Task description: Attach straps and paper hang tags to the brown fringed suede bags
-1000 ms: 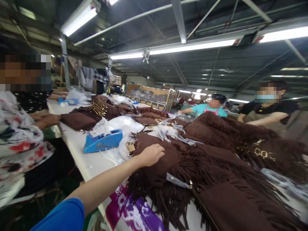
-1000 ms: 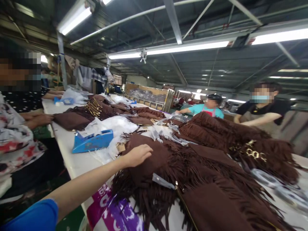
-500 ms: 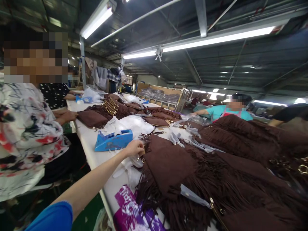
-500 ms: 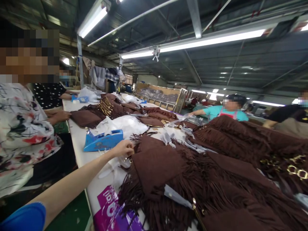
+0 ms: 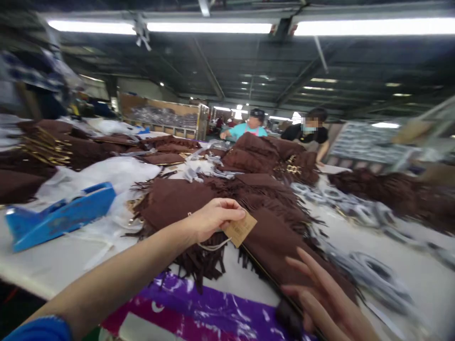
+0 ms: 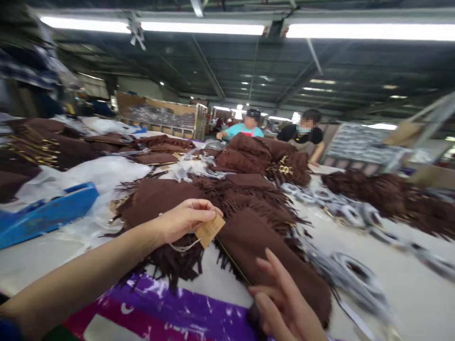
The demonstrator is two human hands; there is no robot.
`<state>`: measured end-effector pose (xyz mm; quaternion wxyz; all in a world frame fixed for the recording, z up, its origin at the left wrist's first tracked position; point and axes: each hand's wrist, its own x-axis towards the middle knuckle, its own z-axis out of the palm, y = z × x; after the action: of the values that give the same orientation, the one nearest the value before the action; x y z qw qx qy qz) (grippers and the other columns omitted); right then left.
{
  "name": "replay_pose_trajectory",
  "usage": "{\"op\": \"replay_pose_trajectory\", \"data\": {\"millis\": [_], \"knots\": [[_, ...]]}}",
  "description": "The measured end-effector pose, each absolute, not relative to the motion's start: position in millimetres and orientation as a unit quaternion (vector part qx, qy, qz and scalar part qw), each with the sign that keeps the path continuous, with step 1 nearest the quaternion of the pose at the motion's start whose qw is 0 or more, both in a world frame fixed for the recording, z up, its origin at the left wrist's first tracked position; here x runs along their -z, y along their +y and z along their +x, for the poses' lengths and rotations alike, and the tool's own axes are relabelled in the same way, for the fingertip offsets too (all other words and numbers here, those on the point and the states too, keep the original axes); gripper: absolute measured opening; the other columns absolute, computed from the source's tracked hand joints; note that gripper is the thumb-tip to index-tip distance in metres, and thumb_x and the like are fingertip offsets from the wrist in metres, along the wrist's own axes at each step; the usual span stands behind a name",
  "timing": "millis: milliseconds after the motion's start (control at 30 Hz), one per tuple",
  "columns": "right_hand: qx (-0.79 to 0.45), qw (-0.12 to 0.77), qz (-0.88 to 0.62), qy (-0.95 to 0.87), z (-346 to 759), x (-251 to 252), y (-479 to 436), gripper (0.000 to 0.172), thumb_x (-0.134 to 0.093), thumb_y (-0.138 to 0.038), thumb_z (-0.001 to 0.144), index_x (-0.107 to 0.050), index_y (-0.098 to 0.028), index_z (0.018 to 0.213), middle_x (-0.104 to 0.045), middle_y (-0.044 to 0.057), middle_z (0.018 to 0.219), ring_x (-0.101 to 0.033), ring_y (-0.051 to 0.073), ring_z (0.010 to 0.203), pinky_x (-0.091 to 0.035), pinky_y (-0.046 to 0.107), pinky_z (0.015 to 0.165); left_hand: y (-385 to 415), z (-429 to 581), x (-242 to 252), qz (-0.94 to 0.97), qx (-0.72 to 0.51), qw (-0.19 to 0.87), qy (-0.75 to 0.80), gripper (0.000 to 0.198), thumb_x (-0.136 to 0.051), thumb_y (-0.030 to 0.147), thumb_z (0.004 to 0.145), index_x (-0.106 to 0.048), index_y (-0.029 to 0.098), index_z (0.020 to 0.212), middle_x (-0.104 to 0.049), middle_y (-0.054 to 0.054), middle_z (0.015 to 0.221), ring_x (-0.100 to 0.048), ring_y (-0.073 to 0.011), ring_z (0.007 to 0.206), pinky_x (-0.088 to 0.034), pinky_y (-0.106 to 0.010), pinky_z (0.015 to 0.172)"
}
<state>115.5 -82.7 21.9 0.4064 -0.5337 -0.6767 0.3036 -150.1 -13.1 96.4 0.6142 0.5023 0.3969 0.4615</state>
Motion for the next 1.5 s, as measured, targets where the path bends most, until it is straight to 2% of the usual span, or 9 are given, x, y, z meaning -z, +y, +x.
{"op": "replay_pose_trajectory", "data": {"millis": [100, 233, 467, 700, 967, 1133, 1200, 1333, 1500], "knots": [[-0.469, 0.438, -0.481, -0.598, 101, -46, -79, 0.084, -0.065, -0.057, 0.081, -0.031, -0.021, 0.148, -0.066, 0.013, 0.115, -0.067, 0.021, 0.068, -0.045, 0.022, 0.038, -12, -87, -82, 0.541, -0.39, 0.647, 0.37, 0.024, -0.076, 0.03, 0.061, -0.062, 0.014, 0.072, -0.059, 0.001, 0.066, -0.049, -0.009, 0.056, -0.033, -0.021, 0.051], [-0.487, 0.46, -0.466, -0.578, 112, -65, -62, 0.055, -0.068, -0.056, 0.076, -0.066, -0.013, 0.11, -0.066, 0.001, 0.061, -0.048, 0.011, 0.038, -0.035, 0.017, 0.032, -12, -32, -66, 0.533, -0.374, 0.69, 0.317, 0.033, -0.074, 0.044, 0.067, -0.056, 0.017, 0.077, -0.057, 0.002, 0.066, -0.052, -0.0114, 0.057, -0.039, -0.024, 0.058], [-0.468, 0.555, -0.516, -0.455, 176, -61, -76, 0.044, -0.079, -0.055, 0.066, -0.069, -0.014, 0.081, -0.069, 0.003, 0.063, -0.048, 0.008, 0.036, -0.033, 0.015, 0.032, -19, 5, -23, 0.454, -0.148, 0.835, 0.275, 0.057, -0.041, 0.07, 0.086, -0.058, 0.016, 0.089, -0.07, -0.01, 0.091, -0.063, -0.0186, 0.084, -0.04, -0.027, 0.069], [-0.442, 0.625, -0.51, -0.393, 211, -58, -88, 0.05, -0.088, -0.052, 0.057, -0.07, -0.013, 0.083, -0.073, 0.008, 0.076, -0.069, 0.02, 0.063, -0.039, 0.015, 0.035, -29, 12, -11, 0.521, -0.146, 0.798, 0.265, 0.039, -0.076, 0.044, 0.065, -0.065, 0.014, 0.087, -0.07, -0.006, 0.076, -0.06, -0.0142, 0.068, -0.036, -0.023, 0.059], [-0.382, 0.599, -0.571, -0.412, 266, -35, -114, 0.052, -0.081, -0.055, 0.067, -0.069, -0.012, 0.093, -0.072, 0.009, 0.069, -0.062, 0.017, 0.055, -0.039, 0.019, 0.037, -30, 10, -24, 0.645, -0.159, 0.657, 0.356, 0.019, -0.063, 0.034, 0.069, -0.059, 0.016, 0.066, -0.06, 0.002, 0.051, -0.034, -0.0069, 0.039, -0.021, -0.023, 0.043], [-0.195, 0.538, -0.678, -0.46, 268, -20, -132, 0.067, -0.072, -0.059, 0.071, -0.06, -0.017, 0.122, -0.069, 0.014, 0.111, -0.064, 0.031, 0.101, -0.056, 0.032, 0.059, -35, 27, -45, 0.785, -0.182, 0.495, 0.325, 0.019, -0.055, 0.028, 0.08, -0.057, 0.017, 0.064, -0.053, 0.005, 0.051, -0.044, -0.0095, 0.049, -0.029, -0.022, 0.049], [-0.257, 0.559, -0.623, -0.482, 249, -23, -136, 0.065, -0.067, -0.059, 0.077, -0.057, -0.02, 0.127, -0.062, 0.014, 0.125, -0.058, 0.031, 0.113, -0.057, 0.035, 0.071, -39, 41, -57, 0.835, -0.173, 0.437, 0.285, 0.018, -0.056, 0.025, 0.081, -0.059, 0.016, 0.066, -0.054, 0.004, 0.055, -0.047, -0.0101, 0.054, -0.03, -0.021, 0.051], [-0.493, 0.515, -0.475, -0.516, 215, -32, -138, 0.058, -0.064, -0.055, 0.085, -0.051, -0.024, 0.132, -0.066, 0.005, 0.098, -0.064, 0.018, 0.074, -0.054, 0.029, 0.062, -44, 64, -75, 0.876, -0.183, 0.391, 0.215, 0.018, -0.054, 0.018, 0.082, -0.061, 0.015, 0.066, -0.059, 0.002, 0.063, -0.051, -0.0108, 0.06, -0.031, -0.021, 0.055], [-0.316, 0.425, -0.581, -0.618, 234, -24, -142, 0.036, -0.051, -0.048, 0.095, -0.058, -0.021, 0.071, -0.047, -0.004, 0.06, -0.044, 0.013, 0.053, -0.037, 0.024, 0.051, -50, 60, -61, 0.782, -0.178, 0.536, 0.264, 0.016, -0.049, 0.029, 0.086, -0.057, 0.017, 0.08, -0.057, 0.003, 0.059, -0.051, -0.0106, 0.051, -0.036, -0.021, 0.05]]}}
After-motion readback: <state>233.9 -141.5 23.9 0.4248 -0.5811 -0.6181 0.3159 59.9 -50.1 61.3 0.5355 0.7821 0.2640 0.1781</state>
